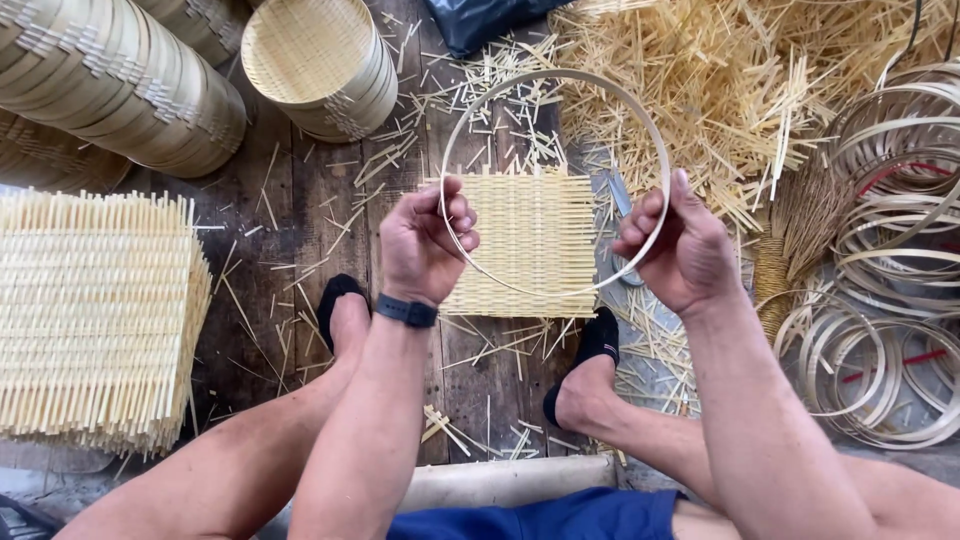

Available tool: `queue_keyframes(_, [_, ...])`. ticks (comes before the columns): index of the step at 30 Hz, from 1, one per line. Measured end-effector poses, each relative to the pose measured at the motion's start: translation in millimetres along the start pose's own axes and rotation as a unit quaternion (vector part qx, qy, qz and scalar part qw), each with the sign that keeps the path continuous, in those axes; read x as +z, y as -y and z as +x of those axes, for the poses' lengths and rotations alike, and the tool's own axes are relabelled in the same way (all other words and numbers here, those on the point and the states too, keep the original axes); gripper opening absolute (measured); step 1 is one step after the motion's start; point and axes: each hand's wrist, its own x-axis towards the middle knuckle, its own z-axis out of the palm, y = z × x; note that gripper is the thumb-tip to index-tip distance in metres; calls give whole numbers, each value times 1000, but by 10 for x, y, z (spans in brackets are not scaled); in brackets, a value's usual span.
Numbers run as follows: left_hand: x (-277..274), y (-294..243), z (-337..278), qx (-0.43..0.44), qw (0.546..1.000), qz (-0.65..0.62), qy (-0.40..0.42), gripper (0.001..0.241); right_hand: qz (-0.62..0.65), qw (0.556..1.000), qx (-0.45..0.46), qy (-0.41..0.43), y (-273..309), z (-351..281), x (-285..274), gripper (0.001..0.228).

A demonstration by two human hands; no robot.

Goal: The person sits on the floor of a bamboo craft workshop and assembles woven bamboo mats. They place a woven mat over a round wooden mold, press it down, trim the overhanging bamboo strips with scissors, fit a thin bamboo rim ring around the edge, and set finished round bamboo trays aside with a stack of completed ones.

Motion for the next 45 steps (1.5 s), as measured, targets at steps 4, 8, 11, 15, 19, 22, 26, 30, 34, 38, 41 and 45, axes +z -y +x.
queue_keyframes(4, [176, -179, -22, -66, 991, 90, -75, 33, 5, 998, 12, 53, -73, 59, -80, 45])
queue_keyframes(8, [-101, -83, 169, -110, 978, 162, -73, 28, -47, 994, 87, 47, -103, 126, -29, 43])
queue_keyframes(11, [-313, -14, 264, -120, 979, 146, -73, 31, -77, 993, 79, 30, -152, 242, -191, 43])
queue_keyframes(15, [-472, 37, 248, -134, 978, 154, -52, 33, -75, 992, 82, 55, -187, 289, -387, 41])
queue_keyframes(19, [-448, 37, 228, -95, 977, 154, -114, 30, -260, 959, 106, -28, -169, 289, -137, 32])
queue_keyframes(22, [-673, 146, 337, -35, 971, 143, -187, 24, -392, 917, 75, -9, -470, 497, -375, 24])
queue_keyframes(26, [-1532, 519, 670, 101, 895, 376, -219, 15, -459, 864, 64, -197, -840, 791, -367, 24])
queue_keyframes(30, [-1861, 642, 851, 165, 660, 699, -218, 20, -605, 773, -50, -183, -1261, 1097, -720, 26])
queue_keyframes(34, [-1742, 637, 799, 63, 670, 692, -261, 24, -678, 709, -74, -179, -1447, 1176, -955, 22])
queue_keyframes(38, [-1646, 617, 796, 53, 640, 718, -270, 17, -630, 746, 0, -217, -1306, 1119, -742, 24])
queue_keyframes(41, [-1674, 644, 815, 92, 624, 735, -249, 20, -622, 751, 11, -221, -1280, 1115, -761, 24])
queue_keyframes(45, [-1716, 663, 795, 90, 629, 727, -261, 19, -610, 762, -24, -215, -1362, 1061, -806, 19])
